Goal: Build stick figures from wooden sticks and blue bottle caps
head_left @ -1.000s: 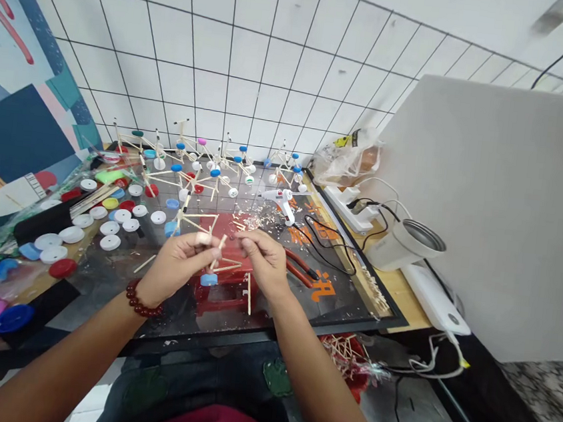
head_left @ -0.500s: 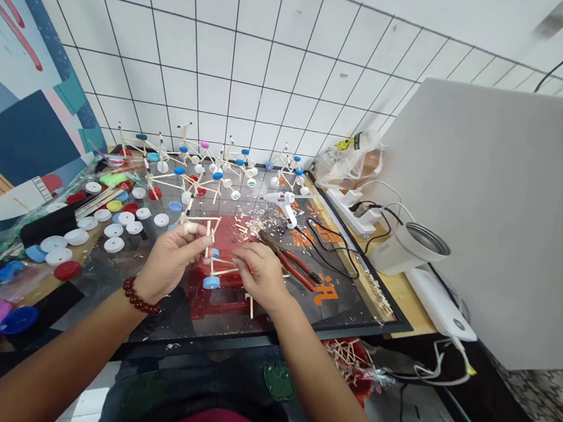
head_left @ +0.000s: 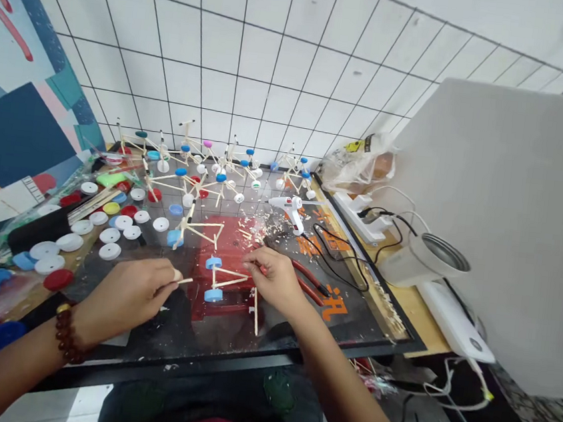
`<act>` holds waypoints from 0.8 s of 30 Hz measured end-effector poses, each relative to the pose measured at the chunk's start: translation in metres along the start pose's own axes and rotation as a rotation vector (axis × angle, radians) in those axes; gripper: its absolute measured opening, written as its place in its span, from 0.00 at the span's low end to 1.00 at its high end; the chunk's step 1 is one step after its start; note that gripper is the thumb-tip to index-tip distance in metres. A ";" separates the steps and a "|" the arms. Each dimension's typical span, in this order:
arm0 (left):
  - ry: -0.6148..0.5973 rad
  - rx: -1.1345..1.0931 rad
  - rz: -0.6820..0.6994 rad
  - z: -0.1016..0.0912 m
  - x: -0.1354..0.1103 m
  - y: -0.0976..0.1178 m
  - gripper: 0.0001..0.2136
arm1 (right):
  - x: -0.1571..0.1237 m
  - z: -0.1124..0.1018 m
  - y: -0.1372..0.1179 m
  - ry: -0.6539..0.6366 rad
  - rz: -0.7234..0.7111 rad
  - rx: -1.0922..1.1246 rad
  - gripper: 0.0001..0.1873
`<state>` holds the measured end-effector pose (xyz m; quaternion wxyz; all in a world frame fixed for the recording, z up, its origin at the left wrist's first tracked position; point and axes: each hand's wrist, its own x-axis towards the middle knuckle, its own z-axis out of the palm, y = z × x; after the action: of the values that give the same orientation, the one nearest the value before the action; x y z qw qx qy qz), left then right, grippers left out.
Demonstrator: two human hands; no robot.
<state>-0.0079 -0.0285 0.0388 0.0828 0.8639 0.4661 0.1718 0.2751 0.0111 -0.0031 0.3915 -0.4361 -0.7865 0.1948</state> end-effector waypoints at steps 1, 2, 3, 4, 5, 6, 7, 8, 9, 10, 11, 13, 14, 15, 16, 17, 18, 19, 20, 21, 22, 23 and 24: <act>-0.033 0.028 0.005 0.004 -0.003 0.000 0.13 | 0.003 0.001 0.000 -0.028 0.012 0.029 0.08; -0.064 0.045 0.010 0.009 -0.005 0.001 0.13 | 0.006 0.002 0.001 -0.045 0.014 0.053 0.08; -0.088 0.056 0.013 0.013 -0.005 0.002 0.14 | 0.008 0.004 0.002 -0.046 0.008 0.069 0.08; -0.098 0.065 0.015 0.017 -0.005 0.003 0.14 | 0.010 0.006 0.003 -0.040 -0.008 0.069 0.08; -0.102 0.072 0.019 0.020 -0.005 0.003 0.14 | 0.010 0.008 0.004 -0.039 -0.036 0.041 0.08; -0.105 0.077 0.025 0.022 -0.004 0.003 0.14 | 0.009 0.010 0.006 -0.043 -0.074 -0.020 0.08; -0.107 0.081 0.031 0.022 -0.003 0.002 0.14 | 0.008 0.010 0.007 -0.051 -0.116 -0.107 0.09; -0.108 0.084 0.036 0.022 -0.002 0.002 0.15 | 0.005 0.010 0.008 -0.058 -0.155 -0.206 0.09; -0.110 0.086 0.039 0.022 -0.001 0.001 0.15 | 0.002 0.009 0.009 -0.058 -0.187 -0.297 0.10; -0.110 0.087 0.041 0.021 0.000 0.001 0.15 | -0.001 0.007 0.009 -0.051 -0.205 -0.361 0.10; -0.109 0.086 0.039 0.021 0.001 0.000 0.15 | -0.004 0.005 0.009 -0.032 -0.208 -0.392 0.11; -0.098 0.086 0.027 0.020 0.002 0.001 0.14 | -0.008 0.004 0.007 0.002 -0.193 -0.382 0.11; -0.086 0.087 0.015 0.020 0.003 0.002 0.12 | -0.008 0.004 0.006 0.005 -0.187 -0.370 0.11; -0.069 0.085 -0.004 0.021 0.003 0.002 0.11 | -0.008 0.004 0.006 -0.004 -0.183 -0.361 0.11; -0.047 0.077 -0.028 0.022 0.004 0.004 0.10 | -0.007 0.005 0.005 -0.025 -0.181 -0.356 0.11; -0.026 0.059 -0.054 0.024 0.004 0.005 0.12 | -0.006 0.006 0.003 -0.054 -0.179 -0.348 0.11; -0.009 0.032 -0.078 0.026 0.005 0.007 0.19 | -0.005 0.006 0.002 -0.088 -0.172 -0.333 0.11; 0.002 -0.004 -0.096 0.028 0.005 0.009 0.28 | -0.004 0.006 0.001 -0.123 -0.160 -0.307 0.11; 0.005 -0.044 -0.108 0.030 0.006 0.012 0.36 | -0.004 0.005 0.000 -0.154 -0.147 -0.270 0.11; 0.005 -0.086 -0.114 0.033 0.007 0.014 0.44 | -0.003 0.004 -0.001 -0.175 -0.138 -0.226 0.12; -0.001 -0.126 -0.117 0.036 0.008 0.017 0.50 | -0.003 0.001 -0.003 -0.188 -0.133 -0.179 0.13; -0.008 -0.166 -0.118 0.039 0.010 0.019 0.54 | -0.004 -0.001 -0.004 -0.198 -0.130 -0.134 0.15; -0.013 -0.205 -0.119 0.042 0.011 0.020 0.57 | -0.004 -0.004 -0.005 -0.206 -0.126 -0.095 0.17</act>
<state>0.0293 -0.0294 0.0088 0.1835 0.8229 0.4959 0.2079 0.2770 0.0053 0.0010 0.2991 -0.3814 -0.8567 0.1763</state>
